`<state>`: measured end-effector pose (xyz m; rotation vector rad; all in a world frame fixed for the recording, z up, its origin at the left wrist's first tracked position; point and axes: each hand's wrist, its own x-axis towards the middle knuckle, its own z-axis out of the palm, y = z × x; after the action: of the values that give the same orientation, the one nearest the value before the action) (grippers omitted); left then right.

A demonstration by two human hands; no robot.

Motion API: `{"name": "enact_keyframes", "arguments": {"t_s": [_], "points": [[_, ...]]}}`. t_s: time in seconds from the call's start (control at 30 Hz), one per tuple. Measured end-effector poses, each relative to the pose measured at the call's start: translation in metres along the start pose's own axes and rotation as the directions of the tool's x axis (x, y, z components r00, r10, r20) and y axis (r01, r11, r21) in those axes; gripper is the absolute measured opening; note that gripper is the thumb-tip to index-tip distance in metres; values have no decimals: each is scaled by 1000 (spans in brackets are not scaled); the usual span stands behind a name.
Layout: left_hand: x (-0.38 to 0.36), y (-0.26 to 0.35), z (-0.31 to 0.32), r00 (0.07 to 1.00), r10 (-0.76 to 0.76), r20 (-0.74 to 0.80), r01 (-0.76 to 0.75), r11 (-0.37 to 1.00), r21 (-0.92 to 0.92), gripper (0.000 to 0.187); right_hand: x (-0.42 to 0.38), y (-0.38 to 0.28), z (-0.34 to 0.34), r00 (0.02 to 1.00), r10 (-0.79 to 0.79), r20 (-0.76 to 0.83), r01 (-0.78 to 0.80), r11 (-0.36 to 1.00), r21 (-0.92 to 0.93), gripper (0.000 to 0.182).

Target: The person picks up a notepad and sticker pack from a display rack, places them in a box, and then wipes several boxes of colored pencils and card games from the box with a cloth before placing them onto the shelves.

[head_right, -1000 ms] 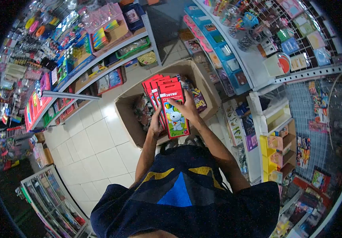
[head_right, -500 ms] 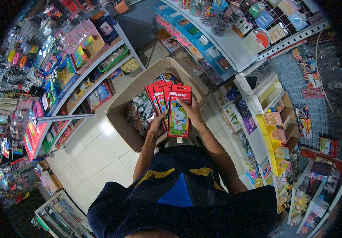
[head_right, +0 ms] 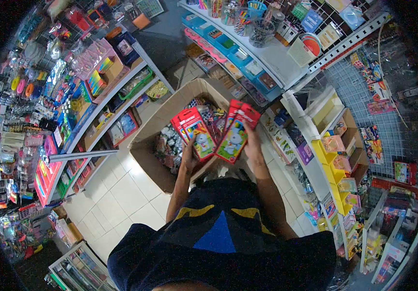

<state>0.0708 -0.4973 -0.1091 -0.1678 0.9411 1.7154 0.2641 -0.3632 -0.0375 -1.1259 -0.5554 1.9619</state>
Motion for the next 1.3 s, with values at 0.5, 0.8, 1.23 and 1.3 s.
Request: {"name": "enact_keyframes", "arguments": {"t_s": [0.5,0.8,1.23,1.3], "points": [[160,-120,-4,966,-90,-241,155,951,266,51,-95,-40,-147,951,-112,-289,136,989,64,34],[140,-108,-40,999,33,-25,17,206,978,62,-71,-40,-99,955,-222,-199,187,966,-181,32],[-80,-3,8,986,122,-114,-102,980,174,34,30,58,71,902,223,369,150,640,-753,76],[-113,7,-12,947,217,-235,-190,973,133,33,92,119,48,767,494,409,140,494,-858,68]]}}
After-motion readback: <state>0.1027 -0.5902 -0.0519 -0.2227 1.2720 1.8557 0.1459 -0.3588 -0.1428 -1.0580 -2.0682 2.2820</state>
